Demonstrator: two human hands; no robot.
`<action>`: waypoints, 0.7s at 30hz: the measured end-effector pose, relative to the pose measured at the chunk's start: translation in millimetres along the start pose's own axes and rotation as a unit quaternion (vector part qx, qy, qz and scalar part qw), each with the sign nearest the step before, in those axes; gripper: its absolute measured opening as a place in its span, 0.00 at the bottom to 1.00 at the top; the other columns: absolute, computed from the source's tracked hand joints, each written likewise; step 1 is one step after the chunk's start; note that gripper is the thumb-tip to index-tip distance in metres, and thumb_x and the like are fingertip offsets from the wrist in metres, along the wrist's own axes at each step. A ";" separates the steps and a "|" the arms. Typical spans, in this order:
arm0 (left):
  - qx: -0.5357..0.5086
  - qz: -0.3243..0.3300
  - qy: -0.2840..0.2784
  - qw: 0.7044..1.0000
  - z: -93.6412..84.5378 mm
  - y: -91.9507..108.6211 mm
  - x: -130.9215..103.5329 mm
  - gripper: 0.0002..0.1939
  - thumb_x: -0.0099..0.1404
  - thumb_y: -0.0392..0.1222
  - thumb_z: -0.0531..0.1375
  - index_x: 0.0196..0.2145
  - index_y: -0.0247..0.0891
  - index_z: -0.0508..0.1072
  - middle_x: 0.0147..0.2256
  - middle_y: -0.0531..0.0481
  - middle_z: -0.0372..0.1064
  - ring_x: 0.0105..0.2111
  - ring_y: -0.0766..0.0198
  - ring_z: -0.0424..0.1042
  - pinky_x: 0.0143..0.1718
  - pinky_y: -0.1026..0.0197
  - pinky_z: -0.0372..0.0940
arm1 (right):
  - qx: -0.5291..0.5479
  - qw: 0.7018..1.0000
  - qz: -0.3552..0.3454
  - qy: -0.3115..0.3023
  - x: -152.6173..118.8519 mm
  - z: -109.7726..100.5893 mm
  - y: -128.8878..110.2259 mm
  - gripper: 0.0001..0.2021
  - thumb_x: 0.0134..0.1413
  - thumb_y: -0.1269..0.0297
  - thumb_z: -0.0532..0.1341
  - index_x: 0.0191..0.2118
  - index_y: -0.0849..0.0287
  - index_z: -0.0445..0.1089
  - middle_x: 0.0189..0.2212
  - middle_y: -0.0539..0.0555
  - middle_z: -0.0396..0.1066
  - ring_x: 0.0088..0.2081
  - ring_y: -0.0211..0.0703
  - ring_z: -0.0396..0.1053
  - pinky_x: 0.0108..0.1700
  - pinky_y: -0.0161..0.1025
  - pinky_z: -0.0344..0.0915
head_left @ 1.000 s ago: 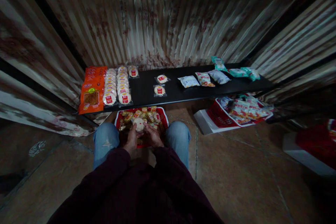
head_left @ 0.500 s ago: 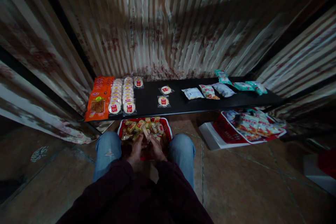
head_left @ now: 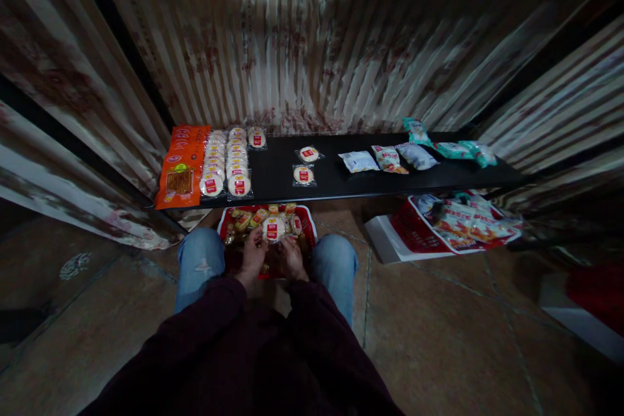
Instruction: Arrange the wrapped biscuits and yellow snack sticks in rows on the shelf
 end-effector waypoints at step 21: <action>0.002 0.033 0.022 0.999 -2.9 -3.2 7.0 0.18 0.52 0.29 0.62 0.41 0.39 0.75 0.39 0.47 0.75 0.40 0.61 0.73 0.48 0.56 0.65 | 0.009 0.999 -0.027 0.046 0.6 -0.8 -10.9 0.26 0.39 0.49 0.69 0.44 0.58 0.75 0.34 0.55 0.78 0.36 0.48 0.75 0.40 0.44 0.71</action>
Point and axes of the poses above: each hand's wrist, its own x-axis towards the middle knuckle, its own z-axis out of the palm, y = z × x, the point moved 5 cm from there along x, towards the middle knuckle
